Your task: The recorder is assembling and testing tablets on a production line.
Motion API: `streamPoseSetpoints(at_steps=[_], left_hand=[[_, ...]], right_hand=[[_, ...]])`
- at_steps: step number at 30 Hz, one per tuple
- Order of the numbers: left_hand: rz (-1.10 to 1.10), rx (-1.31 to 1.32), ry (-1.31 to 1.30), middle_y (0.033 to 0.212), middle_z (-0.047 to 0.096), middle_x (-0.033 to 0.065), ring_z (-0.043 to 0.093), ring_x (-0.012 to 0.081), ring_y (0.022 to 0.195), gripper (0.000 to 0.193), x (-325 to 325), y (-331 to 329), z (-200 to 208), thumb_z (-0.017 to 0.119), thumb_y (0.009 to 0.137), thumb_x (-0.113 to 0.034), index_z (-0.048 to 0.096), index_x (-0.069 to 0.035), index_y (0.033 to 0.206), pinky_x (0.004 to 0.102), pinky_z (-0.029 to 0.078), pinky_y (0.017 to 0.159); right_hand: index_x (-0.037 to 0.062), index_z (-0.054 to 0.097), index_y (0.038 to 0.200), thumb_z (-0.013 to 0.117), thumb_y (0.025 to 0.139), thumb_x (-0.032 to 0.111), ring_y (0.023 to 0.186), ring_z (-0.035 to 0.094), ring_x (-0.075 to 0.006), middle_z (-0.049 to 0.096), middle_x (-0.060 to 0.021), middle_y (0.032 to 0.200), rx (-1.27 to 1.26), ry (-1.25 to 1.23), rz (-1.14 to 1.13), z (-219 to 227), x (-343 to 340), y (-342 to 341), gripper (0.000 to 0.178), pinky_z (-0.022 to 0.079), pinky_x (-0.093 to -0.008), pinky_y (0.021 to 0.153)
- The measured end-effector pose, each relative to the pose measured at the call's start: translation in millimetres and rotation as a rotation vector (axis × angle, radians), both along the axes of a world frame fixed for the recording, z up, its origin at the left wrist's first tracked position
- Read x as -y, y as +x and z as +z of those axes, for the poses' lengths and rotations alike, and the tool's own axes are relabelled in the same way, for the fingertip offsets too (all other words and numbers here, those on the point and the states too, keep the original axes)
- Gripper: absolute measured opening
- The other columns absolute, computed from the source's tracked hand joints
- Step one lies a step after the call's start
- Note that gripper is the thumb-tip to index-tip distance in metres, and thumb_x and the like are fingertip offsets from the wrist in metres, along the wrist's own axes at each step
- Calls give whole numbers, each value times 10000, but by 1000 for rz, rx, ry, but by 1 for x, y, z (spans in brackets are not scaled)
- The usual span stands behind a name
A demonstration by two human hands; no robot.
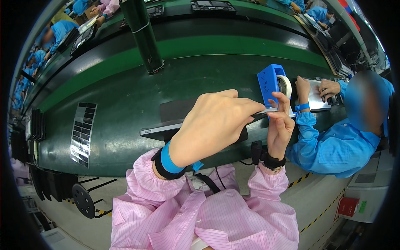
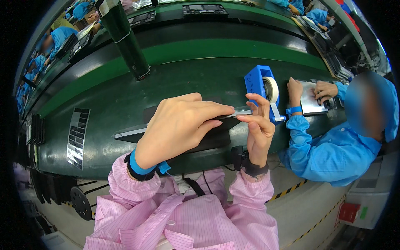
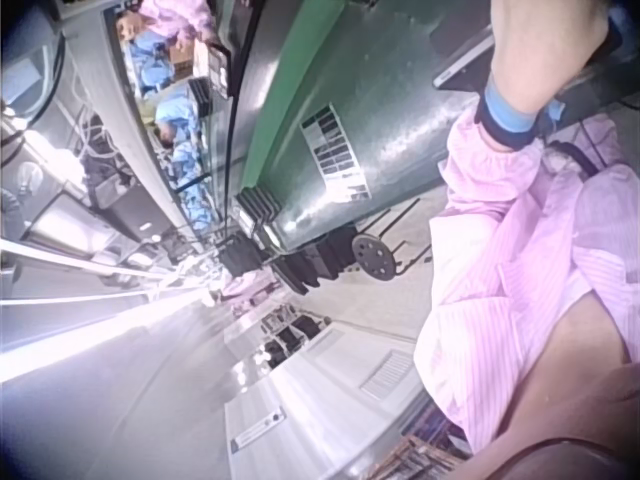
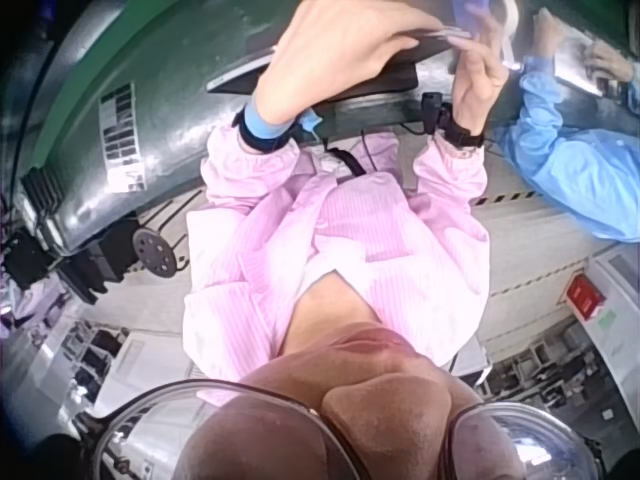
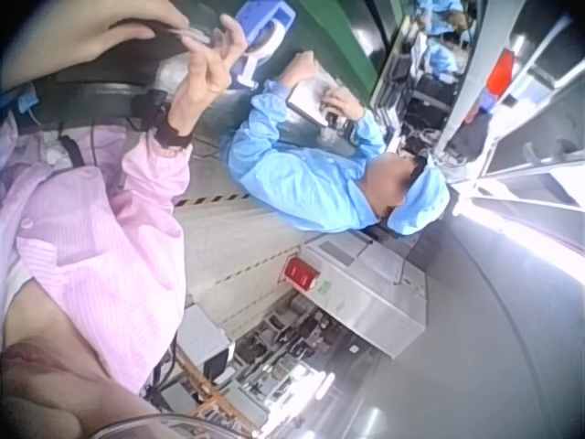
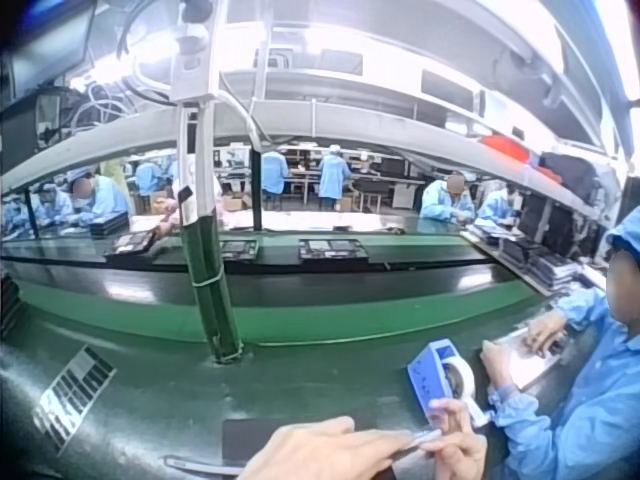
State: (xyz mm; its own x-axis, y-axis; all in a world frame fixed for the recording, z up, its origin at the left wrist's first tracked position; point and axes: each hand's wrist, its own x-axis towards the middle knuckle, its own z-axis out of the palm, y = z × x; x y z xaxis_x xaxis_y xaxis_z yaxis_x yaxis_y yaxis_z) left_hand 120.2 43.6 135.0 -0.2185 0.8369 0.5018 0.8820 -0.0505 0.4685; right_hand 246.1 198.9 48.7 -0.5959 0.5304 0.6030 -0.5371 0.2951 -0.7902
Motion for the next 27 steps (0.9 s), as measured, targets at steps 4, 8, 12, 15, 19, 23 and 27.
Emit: streamPoseSetpoints(at_steps=[4,8,12,15,19,23,27], left_hand=[[33,-4,-39,719,640,46,569,210,643,232,2,-1,2,676,716,-132,678,-110,947,327,459,569],[38,8,-46,693,632,59,572,214,650,213,2,-1,0,676,724,-152,684,-108,932,330,453,565],[38,16,-62,701,635,59,574,214,658,210,2,-1,1,672,729,-153,683,-104,932,334,454,571],[40,3,-72,703,634,61,576,216,667,201,1,-1,-1,667,734,-155,682,-97,926,338,454,574],[28,-3,-98,703,615,76,579,235,690,179,1,-2,1,652,751,-162,670,-82,910,347,453,581],[24,17,-135,707,600,91,582,251,706,165,3,-1,3,641,762,-164,657,-70,897,357,452,591],[26,30,-137,710,598,94,582,252,708,160,2,-1,2,640,762,-161,658,-71,893,360,452,596]], right_hand=[[40,706,836,584,823,246,1165,406,-265,459,-161,1224,23,71,-27,2,-3,2,239,256,-404,981],[41,708,842,590,815,245,1157,414,-264,465,-160,1213,35,113,-37,6,-3,3,237,258,-403,980],[41,712,853,596,804,237,1154,417,-266,472,-163,1201,49,149,-60,9,-4,4,233,261,-403,982],[39,712,856,599,797,233,1152,420,-266,476,-167,1195,57,173,-70,10,-5,4,232,263,-400,984],[39,713,857,608,781,231,1146,428,-263,480,-168,1191,66,207,-87,11,-7,4,232,268,-395,984],[36,709,856,628,755,195,1141,434,-256,487,-157,1182,95,231,-86,17,-6,4,205,274,-391,984],[24,689,843,652,699,59,1121,451,-244,503,-134,1149,173,223,-103,24,-1,3,152,289,-380,981]])
